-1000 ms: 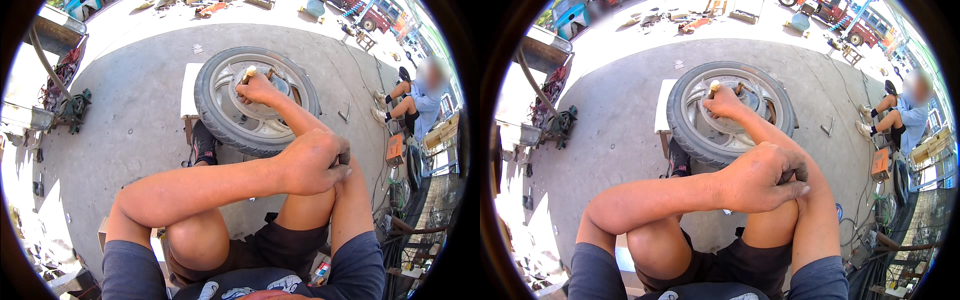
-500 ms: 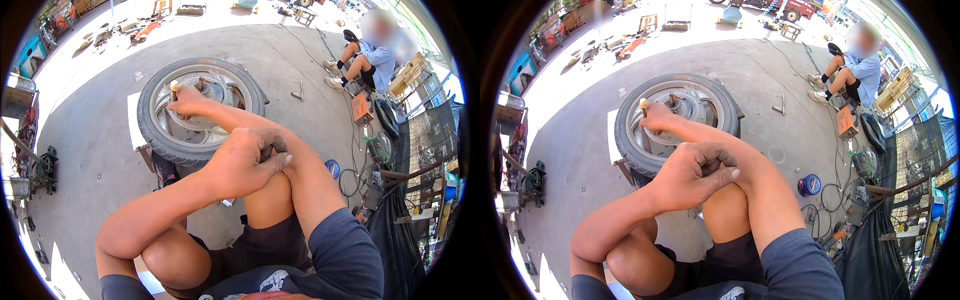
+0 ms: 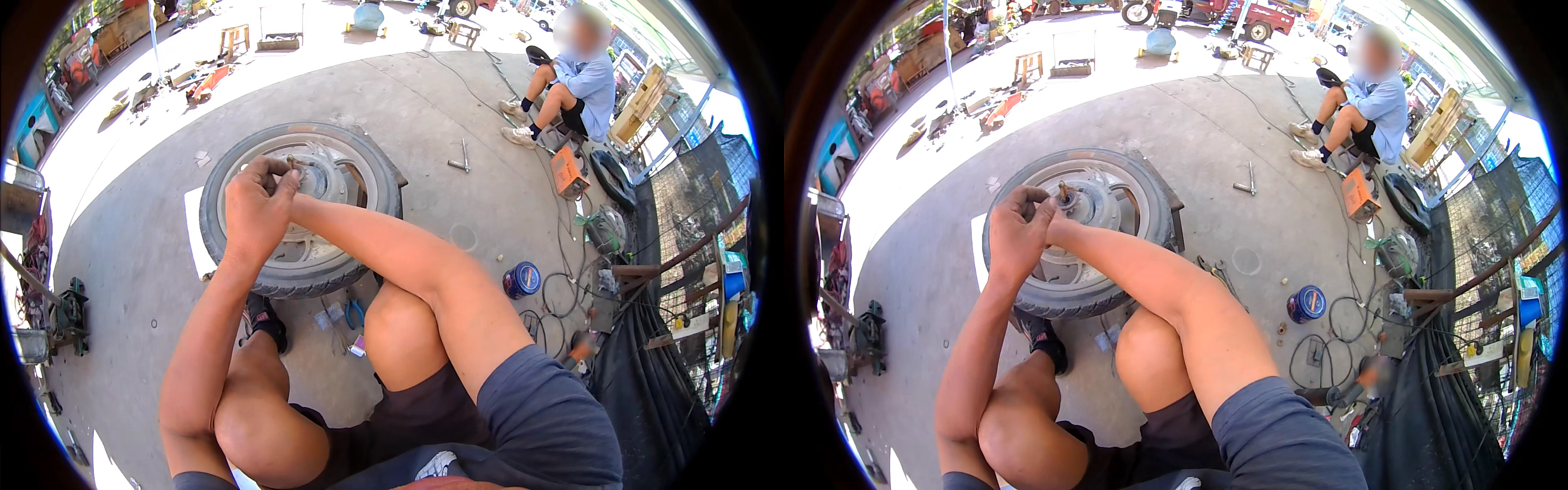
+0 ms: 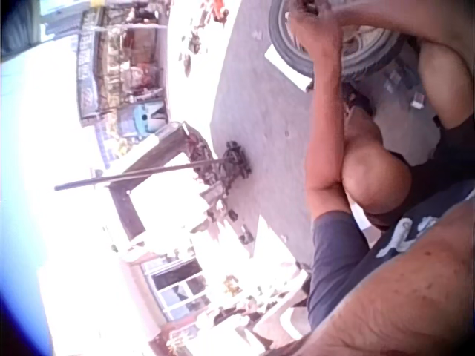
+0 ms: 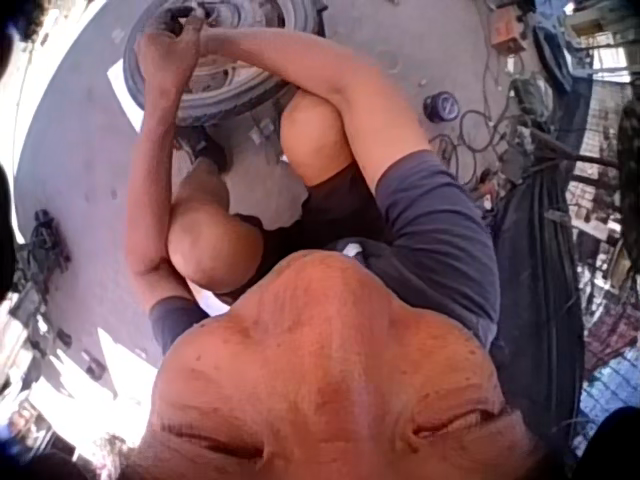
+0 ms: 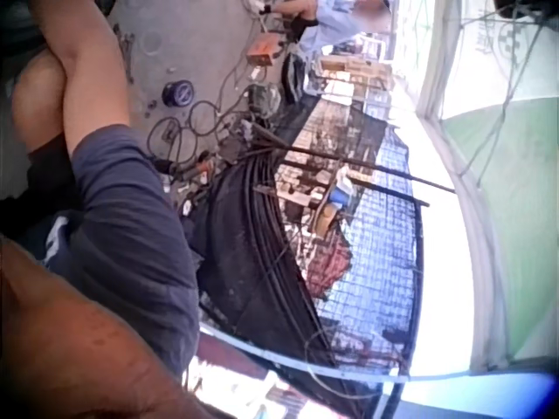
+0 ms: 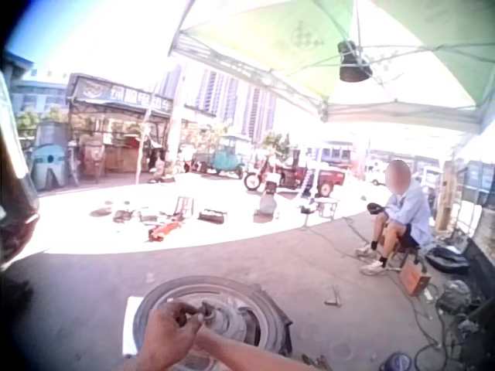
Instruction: The person sits on the ground and uses a small tool to scrape or clean the inner rim of a motorcycle tire. They repeatedly rotate the tire and continue scraping the same area with both hands.
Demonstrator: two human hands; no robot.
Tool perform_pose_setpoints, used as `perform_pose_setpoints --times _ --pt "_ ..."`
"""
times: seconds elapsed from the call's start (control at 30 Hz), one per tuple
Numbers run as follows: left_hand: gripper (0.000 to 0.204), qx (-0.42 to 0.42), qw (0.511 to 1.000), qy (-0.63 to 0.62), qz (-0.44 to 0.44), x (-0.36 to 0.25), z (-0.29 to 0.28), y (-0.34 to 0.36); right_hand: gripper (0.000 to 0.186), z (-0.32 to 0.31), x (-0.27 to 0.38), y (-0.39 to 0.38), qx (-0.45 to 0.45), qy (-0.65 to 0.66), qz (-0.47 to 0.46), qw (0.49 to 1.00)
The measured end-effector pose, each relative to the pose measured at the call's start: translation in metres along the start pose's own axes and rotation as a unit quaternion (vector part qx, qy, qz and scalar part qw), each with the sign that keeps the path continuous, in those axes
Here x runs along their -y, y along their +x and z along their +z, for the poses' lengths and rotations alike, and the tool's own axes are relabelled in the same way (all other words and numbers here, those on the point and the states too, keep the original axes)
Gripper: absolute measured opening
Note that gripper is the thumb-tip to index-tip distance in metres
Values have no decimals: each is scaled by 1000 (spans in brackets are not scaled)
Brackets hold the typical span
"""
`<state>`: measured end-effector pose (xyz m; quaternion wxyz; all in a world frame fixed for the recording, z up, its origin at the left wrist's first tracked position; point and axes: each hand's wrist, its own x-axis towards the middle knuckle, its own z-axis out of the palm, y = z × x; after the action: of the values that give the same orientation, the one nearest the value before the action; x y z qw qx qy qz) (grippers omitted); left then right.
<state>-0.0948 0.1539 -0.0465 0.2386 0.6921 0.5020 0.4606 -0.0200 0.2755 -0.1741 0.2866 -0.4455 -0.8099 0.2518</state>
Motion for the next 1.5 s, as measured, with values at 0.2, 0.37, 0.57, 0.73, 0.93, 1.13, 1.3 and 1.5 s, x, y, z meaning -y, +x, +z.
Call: perform_pose_setpoints --times 0.2,0.37,0.57,0.73,0.93,1.13,1.3,1.5 --pt "32 -135 985 105 4 49 -5 16 42 -8 25 1 13 -10 50 999" --pt "37 -108 981 156 -42 64 -3 20 40 -11 32 -2 11 -83 14 996" --pt "33 -151 975 141 -78 56 -2 21 34 -4 25 3 -15 -78 23 997" --pt "29 -165 975 142 -39 72 -2 23 29 -3 25 4 4 -72 42 997" --pt "23 -151 979 125 -53 65 -8 19 23 -18 40 -8 20 -60 73 995" --pt "22 -160 980 105 -54 66 -9 20 18 -41 50 -15 -145 45 -43 987" --pt "20 -163 981 82 -68 52 -7 17 19 -46 48 -19 -139 -30 -90 986" --pt "14 -35 997 -64 14 -9 -11 -17 28 -45 55 -11 -64 33 -140 987"
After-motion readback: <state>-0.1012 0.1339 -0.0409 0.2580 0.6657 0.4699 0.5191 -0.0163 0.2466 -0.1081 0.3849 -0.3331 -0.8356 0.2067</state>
